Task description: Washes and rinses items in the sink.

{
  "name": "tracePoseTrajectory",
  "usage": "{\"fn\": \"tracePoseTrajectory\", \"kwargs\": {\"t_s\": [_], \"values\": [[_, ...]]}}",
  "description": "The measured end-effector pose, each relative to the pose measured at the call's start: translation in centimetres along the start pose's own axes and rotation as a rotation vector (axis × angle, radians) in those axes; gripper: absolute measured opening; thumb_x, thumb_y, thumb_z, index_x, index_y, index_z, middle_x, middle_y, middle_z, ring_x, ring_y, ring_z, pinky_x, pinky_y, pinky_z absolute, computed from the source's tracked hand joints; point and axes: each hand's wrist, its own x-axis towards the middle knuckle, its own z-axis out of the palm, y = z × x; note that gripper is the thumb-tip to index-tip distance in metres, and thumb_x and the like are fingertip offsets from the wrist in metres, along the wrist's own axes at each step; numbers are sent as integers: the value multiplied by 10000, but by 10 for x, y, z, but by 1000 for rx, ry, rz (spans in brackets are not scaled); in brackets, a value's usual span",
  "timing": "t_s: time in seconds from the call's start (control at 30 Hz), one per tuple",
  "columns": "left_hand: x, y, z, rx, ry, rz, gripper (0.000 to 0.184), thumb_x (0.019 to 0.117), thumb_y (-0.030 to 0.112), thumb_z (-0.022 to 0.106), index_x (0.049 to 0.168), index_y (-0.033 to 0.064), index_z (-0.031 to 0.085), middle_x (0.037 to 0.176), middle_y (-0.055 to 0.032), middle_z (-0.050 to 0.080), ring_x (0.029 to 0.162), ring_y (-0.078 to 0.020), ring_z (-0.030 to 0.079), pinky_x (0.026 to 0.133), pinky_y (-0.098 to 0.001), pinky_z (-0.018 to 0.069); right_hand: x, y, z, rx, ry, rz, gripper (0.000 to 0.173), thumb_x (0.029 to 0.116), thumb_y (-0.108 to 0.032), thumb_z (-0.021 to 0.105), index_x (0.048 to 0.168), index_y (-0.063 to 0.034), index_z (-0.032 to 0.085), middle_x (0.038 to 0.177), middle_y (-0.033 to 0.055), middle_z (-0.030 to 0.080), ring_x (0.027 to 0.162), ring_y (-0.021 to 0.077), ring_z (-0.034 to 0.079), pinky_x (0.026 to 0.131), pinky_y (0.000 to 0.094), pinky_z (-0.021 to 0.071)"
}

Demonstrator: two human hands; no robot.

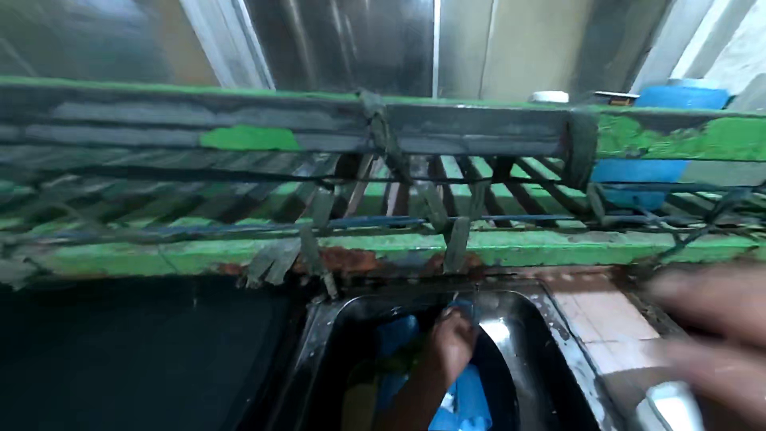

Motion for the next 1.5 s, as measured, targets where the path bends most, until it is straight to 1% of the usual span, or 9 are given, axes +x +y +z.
{"fn": "tracePoseTrajectory", "kwargs": {"t_s": [0.27,0.53,0.67,0.83,0.9,1.0,1.17,1.33,1.5], "values": [[19,12,-27,-129,-152,-6,369,1047,276,552,1172,-31,712,1334,-177,636,1351,-268,523,1176,-385,362,-100,22,168,773,-570,1340,856,966,-252,699,1636,-81,195,1630,190,346,1421,286,486,1138,418,454],[20,-3,-17,-903,55,-249,294,1006,215,630,1161,-34,654,1160,-161,672,1076,-208,648,972,-388,531,-112,2,225,1668,-230,1657,812,877,-310,760,1523,-168,289,1172,222,637,923,370,711,728,518,635],[31,25,-26,-371,-21,-392,431,1015,371,625,1159,-32,677,1269,-209,632,1221,-311,592,1072,-470,453,-88,-3,248,711,-506,1429,1128,787,-196,858,1638,-107,122,1509,212,492,1291,280,592,1069,468,500],[26,-5,-17,-1236,164,-302,220,956,163,680,1068,-26,686,990,-143,713,929,-196,688,875,-395,578,-105,6,226,1774,-103,1588,998,778,-357,868,1532,-229,227,1168,211,651,888,386,720,683,546,635],[33,-2,-13,-1029,163,-379,267,1002,190,648,1160,-24,667,1117,-163,686,1046,-215,653,944,-397,535,-98,8,233,1462,-215,1626,881,878,-273,746,1574,-184,213,1201,195,633,908,323,719,681,459,637],[40,14,-18,-503,50,-432,324,1014,299,635,1127,1,698,1241,-179,647,1181,-277,612,1042,-453,483,-96,11,250,720,-482,1337,1088,806,-239,838,1645,-112,156,1509,194,493,1292,258,588,1063,427,510],[28,-7,-16,-1170,150,-264,234,965,225,667,1055,11,701,962,-116,715,898,-185,688,842,-388,579,-109,12,227,1896,-106,1531,925,775,-410,876,1488,-210,321,1133,216,679,891,385,728,691,532,639],[37,24,-23,-561,68,-401,313,995,287,678,1133,8,712,1232,-183,659,1177,-277,618,1047,-462,480,-89,10,242,822,-428,1383,1112,814,-197,815,1652,-120,88,1555,183,448,1296,234,585,1056,414,514],[26,3,-25,-1144,145,-232,213,970,203,662,1090,35,712,996,-98,717,922,-170,683,849,-377,577,-100,13,223,1823,-113,1543,946,797,-361,859,1507,-210,253,1139,218,664,897,386,726,682,521,642]]}}
